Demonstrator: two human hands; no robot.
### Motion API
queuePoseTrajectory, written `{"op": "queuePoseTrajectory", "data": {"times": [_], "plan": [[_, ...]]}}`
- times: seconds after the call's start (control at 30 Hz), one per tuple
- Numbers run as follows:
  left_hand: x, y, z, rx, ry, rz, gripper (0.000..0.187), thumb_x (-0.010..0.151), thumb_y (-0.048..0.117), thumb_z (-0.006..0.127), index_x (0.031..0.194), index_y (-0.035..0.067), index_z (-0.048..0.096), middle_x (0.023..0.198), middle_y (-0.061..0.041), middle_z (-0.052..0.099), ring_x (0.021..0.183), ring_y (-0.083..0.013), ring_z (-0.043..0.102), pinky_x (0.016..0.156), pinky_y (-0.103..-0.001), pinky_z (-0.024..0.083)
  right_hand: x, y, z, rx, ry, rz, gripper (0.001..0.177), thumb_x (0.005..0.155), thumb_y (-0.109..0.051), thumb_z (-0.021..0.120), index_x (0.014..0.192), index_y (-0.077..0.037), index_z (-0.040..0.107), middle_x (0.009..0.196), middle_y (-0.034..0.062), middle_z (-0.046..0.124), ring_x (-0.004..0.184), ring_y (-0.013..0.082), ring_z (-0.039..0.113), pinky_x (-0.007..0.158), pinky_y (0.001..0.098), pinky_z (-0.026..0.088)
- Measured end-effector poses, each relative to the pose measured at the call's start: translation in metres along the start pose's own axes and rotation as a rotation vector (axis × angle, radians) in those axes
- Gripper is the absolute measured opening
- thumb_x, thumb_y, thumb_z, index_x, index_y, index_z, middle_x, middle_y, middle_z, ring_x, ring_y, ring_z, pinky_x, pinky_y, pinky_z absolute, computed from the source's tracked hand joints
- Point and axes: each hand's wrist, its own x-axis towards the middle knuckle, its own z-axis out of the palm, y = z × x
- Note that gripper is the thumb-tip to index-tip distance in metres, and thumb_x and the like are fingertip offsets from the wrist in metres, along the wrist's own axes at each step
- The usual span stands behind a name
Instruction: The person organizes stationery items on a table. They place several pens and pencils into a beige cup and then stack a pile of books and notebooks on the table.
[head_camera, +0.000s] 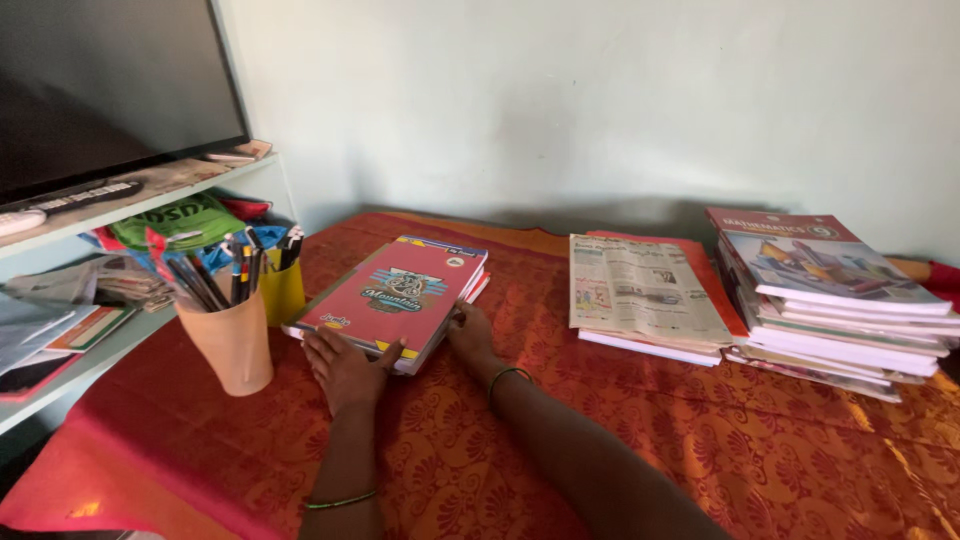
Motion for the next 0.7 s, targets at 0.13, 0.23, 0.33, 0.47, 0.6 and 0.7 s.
{"op": "queuePoseTrajectory", "data": {"times": [0.13,0.23,0.33,0.47,0.6,0.7], "plan": [[0.002,0.001,0.005,0.052,-0.002,0.021,0.143,0.07,0.084,0.069,0.161,-0.002,-0.001,0.169,-0.026,-0.007,0.158,-0.0407,-0.004,0.124,-0.056,0.012,0.006,0.01,-0.001,0.016,-0.048,-0.064,0.046,0.082,-0.006,0.062,0.128,-0.005,0.067,0.089,0.0183,0.075,0.078,0.0268,0.074,0.071,0.0384,0.058],[0.002,0.001,0.004,0.042,-0.031,0.018,0.14,0.072,0.084,0.067,0.16,-0.002,0.0,0.169,-0.026,-0.008,0.157,-0.0397,-0.006,0.124,-0.056,0.011,0.012,0.027,0.004,-0.002,-0.078,-0.104,0.047,0.084,-0.006,0.064,0.131,-0.004,0.065,0.093,0.0195,0.076,0.081,0.0261,0.074,0.072,0.037,0.058],[-0.001,0.003,0.006,0.039,0.024,0.016,0.137,0.073,0.082,0.067,0.161,-0.002,0.004,0.17,-0.026,-0.002,0.159,-0.0394,-0.003,0.125,-0.057,0.013,0.013,0.038,0.005,0.037,-0.101,-0.129,0.047,0.086,-0.007,0.067,0.132,-0.001,0.062,0.099,0.0205,0.075,0.087,0.0256,0.072,0.076,0.0366,0.058],[-0.004,0.005,0.002,0.082,0.201,0.139,0.118,0.081,0.071,0.071,0.158,-0.002,0.021,0.166,-0.025,0.015,0.153,-0.043,0.013,0.118,-0.06,0.021,0.026,0.046,-0.005,0.354,-0.386,0.029,0.041,0.093,-0.008,0.063,0.134,-0.003,0.066,0.1,0.0172,0.074,0.084,0.022,0.069,0.074,0.0364,0.058],[-0.011,0.013,-0.004,-0.002,0.494,0.431,0.077,0.089,0.043,0.076,0.144,0.0,0.046,0.156,-0.021,0.038,0.144,-0.0422,0.033,0.116,-0.058,0.034,0.034,0.043,-0.054,0.009,-0.289,-0.332,0.033,0.092,-0.004,0.072,0.124,-0.002,0.07,0.105,0.0122,0.076,0.095,0.0195,0.071,0.08,0.0358,0.058],[-0.021,0.023,-0.018,-0.079,0.551,0.617,0.053,0.093,0.023,0.071,0.137,0.0,0.053,0.146,-0.021,0.044,0.139,-0.0424,0.04,0.115,-0.057,0.038,0.052,0.017,-0.128,0.122,-0.282,-0.364,0.033,0.091,-0.006,0.071,0.123,-0.003,0.07,0.11,0.0109,0.074,0.093,0.0209,0.071,0.079,0.0353,0.06]]}}
